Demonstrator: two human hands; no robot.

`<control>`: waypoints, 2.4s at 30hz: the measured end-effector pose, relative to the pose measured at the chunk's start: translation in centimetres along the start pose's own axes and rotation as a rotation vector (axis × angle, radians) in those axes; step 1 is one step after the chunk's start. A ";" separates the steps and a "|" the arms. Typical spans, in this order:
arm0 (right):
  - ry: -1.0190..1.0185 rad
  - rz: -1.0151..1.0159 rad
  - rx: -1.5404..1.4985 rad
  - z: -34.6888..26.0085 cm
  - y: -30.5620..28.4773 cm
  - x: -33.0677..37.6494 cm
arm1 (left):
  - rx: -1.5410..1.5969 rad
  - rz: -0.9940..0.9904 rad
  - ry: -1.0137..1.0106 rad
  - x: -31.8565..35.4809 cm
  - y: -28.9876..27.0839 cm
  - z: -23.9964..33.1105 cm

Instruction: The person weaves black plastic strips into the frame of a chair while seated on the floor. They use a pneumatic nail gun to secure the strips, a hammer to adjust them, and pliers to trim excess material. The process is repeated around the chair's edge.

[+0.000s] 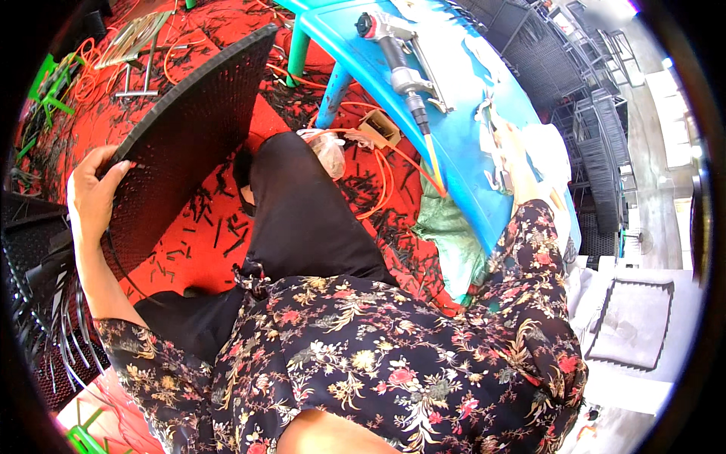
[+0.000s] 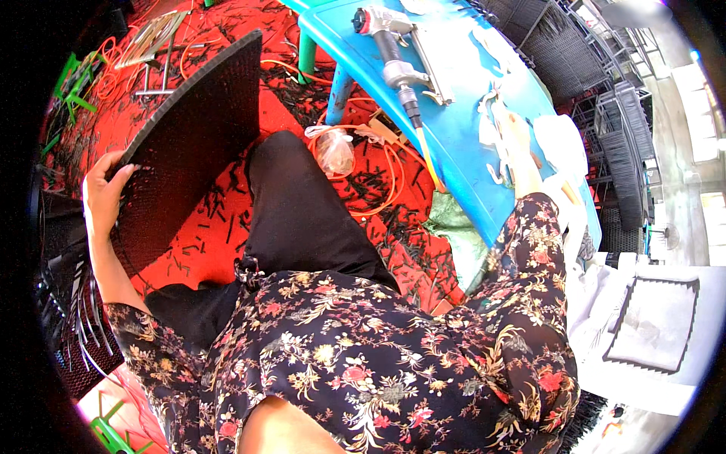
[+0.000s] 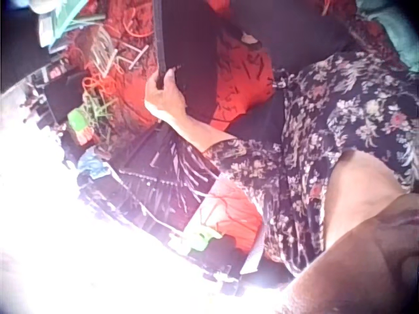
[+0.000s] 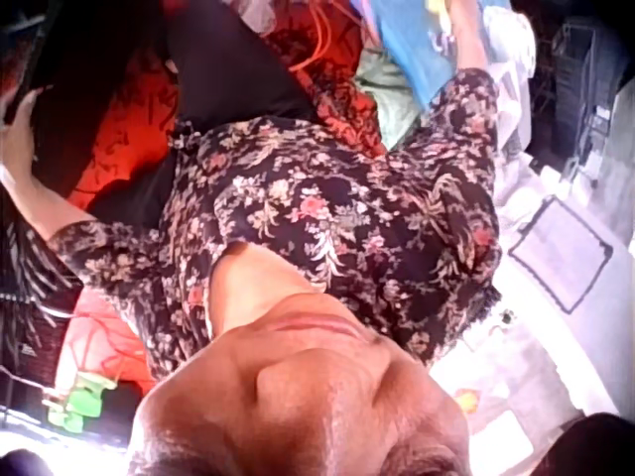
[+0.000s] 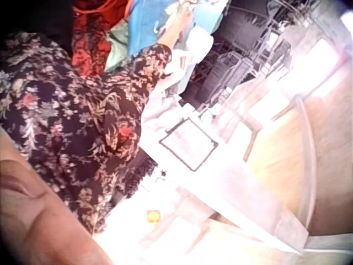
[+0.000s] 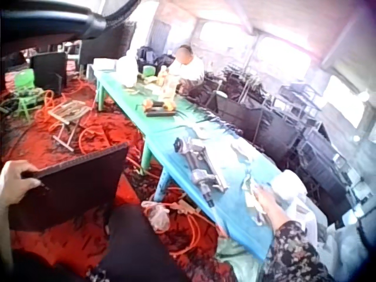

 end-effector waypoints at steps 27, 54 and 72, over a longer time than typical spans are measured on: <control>-0.088 0.213 0.646 16.8 -6.3 -7.7 | -0.194 0.069 0.041 1.8 -2.3 -1.0; -1.064 -0.899 -0.834 -37.5 9.0 36.9 | 0.284 0.252 0.083 1.2 -1.3 2.7; -0.888 -0.851 -1.088 -35.0 5.9 32.8 | 0.228 0.231 0.042 1.2 -0.9 2.6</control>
Point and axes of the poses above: each hand's wrist, its own x-axis away from the middle knuckle, its own y-axis out of the palm, z = x × y, the point moved 2 cm from there along -x, towards the middle knuckle, and after that the axes turned 8 degrees about z, right-handed, at the moved point
